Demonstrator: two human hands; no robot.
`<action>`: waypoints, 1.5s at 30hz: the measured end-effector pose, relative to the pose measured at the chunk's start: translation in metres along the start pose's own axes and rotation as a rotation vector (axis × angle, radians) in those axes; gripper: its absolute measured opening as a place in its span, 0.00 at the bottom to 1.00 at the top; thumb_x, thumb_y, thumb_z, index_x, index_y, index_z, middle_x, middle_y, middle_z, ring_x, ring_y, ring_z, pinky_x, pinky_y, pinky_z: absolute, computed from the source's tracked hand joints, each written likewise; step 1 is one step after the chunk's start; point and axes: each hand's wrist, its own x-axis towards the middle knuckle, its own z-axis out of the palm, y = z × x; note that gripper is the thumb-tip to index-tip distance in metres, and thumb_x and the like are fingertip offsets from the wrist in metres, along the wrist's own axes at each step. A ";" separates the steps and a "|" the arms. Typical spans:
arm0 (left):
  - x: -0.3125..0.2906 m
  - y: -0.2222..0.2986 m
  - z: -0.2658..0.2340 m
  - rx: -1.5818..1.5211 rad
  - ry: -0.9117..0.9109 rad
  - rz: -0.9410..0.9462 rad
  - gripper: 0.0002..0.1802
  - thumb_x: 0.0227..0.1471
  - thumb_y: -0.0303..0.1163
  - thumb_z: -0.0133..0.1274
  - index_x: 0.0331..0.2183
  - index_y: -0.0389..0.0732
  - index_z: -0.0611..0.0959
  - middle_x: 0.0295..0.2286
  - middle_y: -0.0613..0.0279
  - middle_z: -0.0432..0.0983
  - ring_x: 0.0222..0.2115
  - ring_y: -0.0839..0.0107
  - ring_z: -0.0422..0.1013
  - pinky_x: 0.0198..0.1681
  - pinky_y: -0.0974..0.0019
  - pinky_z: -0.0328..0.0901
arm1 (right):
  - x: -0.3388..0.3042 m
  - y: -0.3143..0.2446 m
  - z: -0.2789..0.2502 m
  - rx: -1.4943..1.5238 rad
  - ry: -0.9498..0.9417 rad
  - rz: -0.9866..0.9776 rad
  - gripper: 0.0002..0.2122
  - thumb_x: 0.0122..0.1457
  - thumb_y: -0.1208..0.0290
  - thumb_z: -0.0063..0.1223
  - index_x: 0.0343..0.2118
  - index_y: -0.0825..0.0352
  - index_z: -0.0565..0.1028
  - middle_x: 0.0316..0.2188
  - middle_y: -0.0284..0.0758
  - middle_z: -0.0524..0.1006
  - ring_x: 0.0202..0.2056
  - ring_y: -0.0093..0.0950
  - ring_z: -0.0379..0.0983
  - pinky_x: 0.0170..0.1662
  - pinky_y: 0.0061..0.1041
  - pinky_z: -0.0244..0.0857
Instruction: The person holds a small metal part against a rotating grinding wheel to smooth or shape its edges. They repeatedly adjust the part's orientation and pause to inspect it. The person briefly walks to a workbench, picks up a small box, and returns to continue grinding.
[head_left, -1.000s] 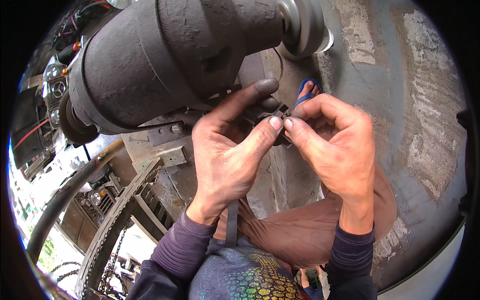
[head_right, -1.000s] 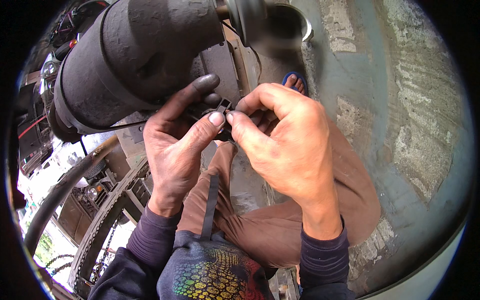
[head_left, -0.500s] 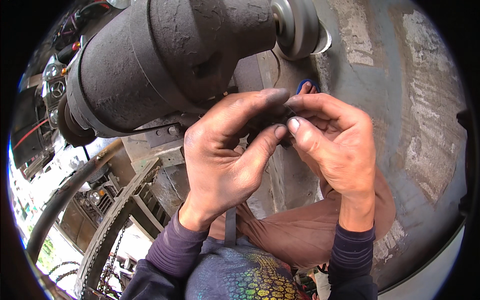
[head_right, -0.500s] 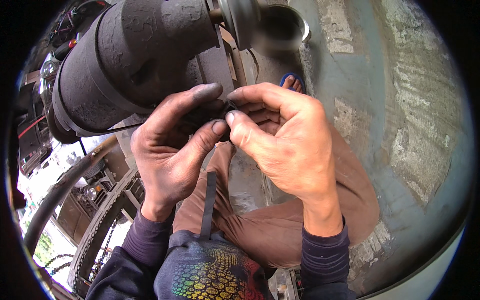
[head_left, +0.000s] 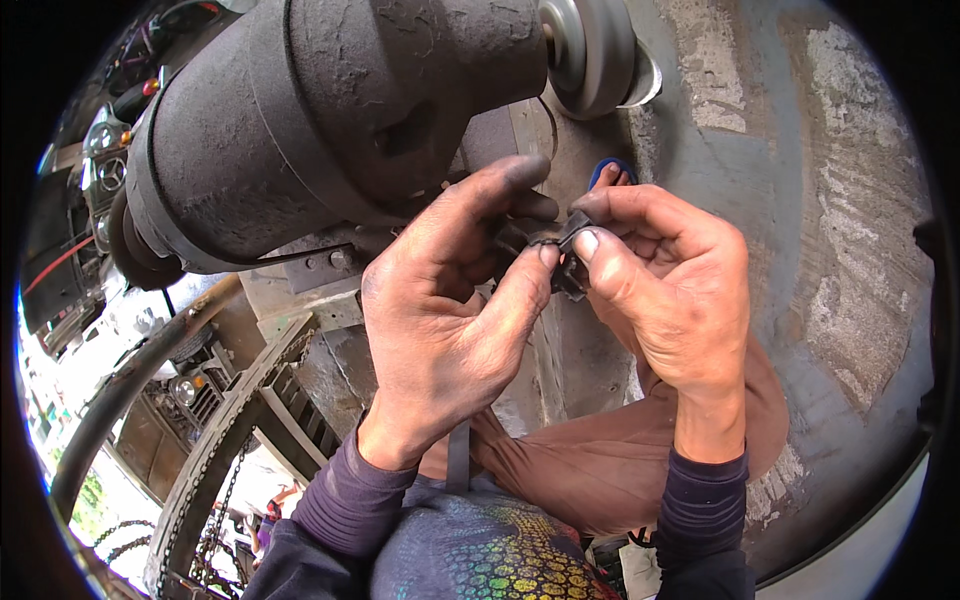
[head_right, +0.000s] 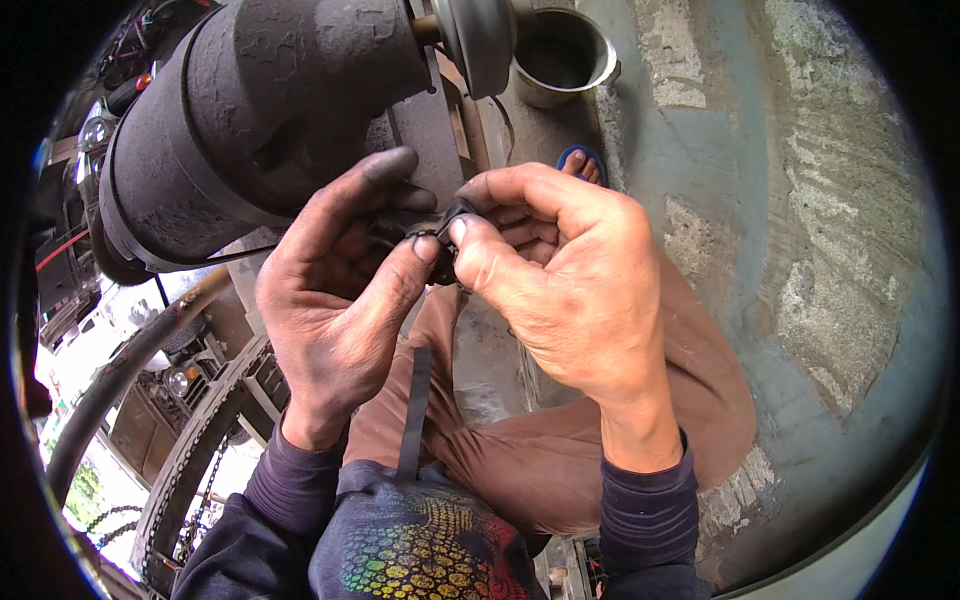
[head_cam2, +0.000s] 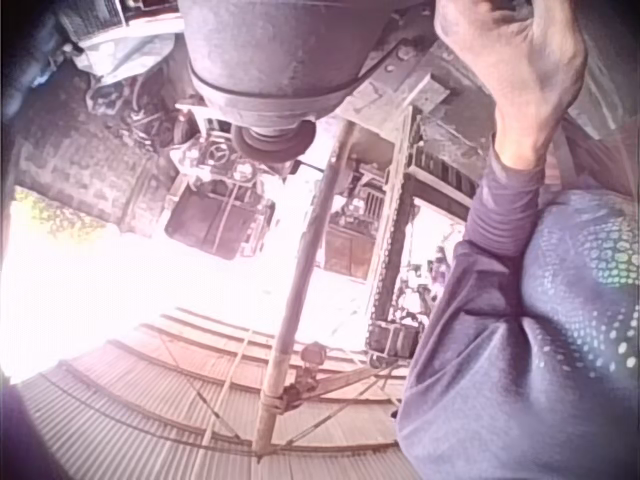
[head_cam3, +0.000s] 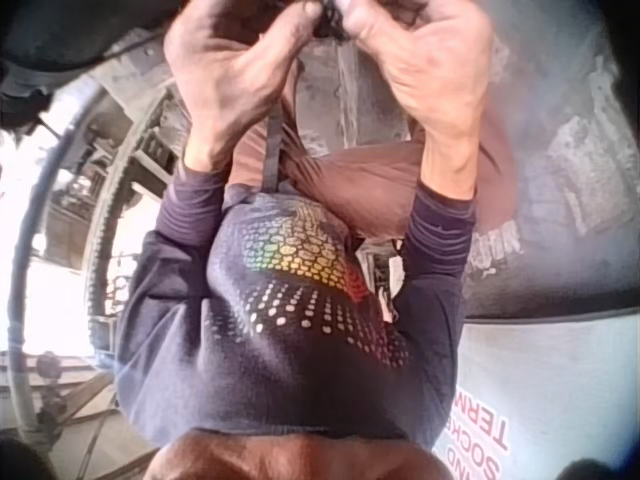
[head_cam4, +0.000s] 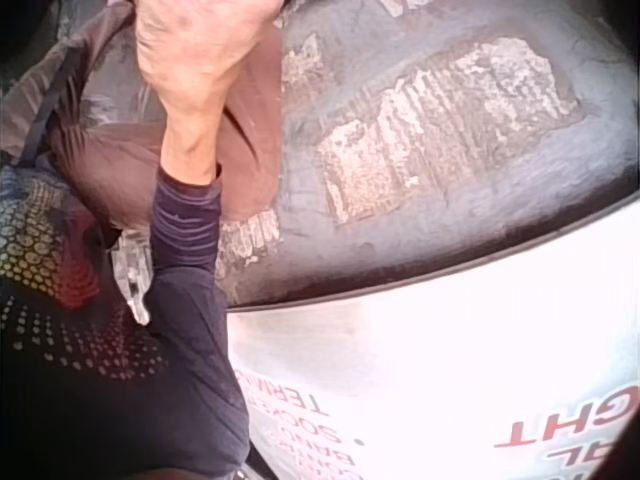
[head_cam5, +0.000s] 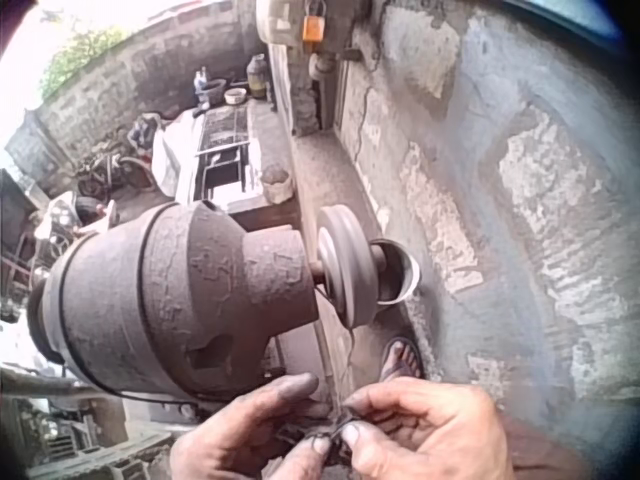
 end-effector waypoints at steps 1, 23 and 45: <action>-0.001 0.000 0.000 -0.002 0.002 -0.007 0.27 0.54 0.13 0.59 0.56 0.29 0.76 0.45 0.53 0.79 0.46 0.71 0.76 0.51 0.69 0.73 | 0.000 0.001 0.000 0.003 0.001 0.006 0.16 0.59 0.72 0.67 0.45 0.79 0.77 0.35 0.34 0.81 0.36 0.18 0.77 0.42 0.16 0.72; 0.015 -0.006 0.001 0.221 -0.107 -0.160 0.15 0.58 0.19 0.57 0.48 0.33 0.84 0.41 0.57 0.83 0.42 0.73 0.77 0.47 0.69 0.72 | 0.003 -0.001 -0.001 -0.355 0.044 -0.129 0.09 0.57 0.88 0.59 0.40 0.74 0.76 0.31 0.31 0.79 0.33 0.15 0.76 0.39 0.15 0.72; 0.017 -0.024 -0.004 -0.715 0.003 -0.777 0.12 0.60 0.29 0.56 0.42 0.32 0.83 0.35 0.59 0.82 0.34 0.72 0.78 0.35 0.69 0.73 | 0.010 -0.004 -0.017 -0.432 -0.146 -0.204 0.06 0.58 0.85 0.57 0.38 0.79 0.80 0.33 0.36 0.78 0.34 0.21 0.76 0.37 0.17 0.70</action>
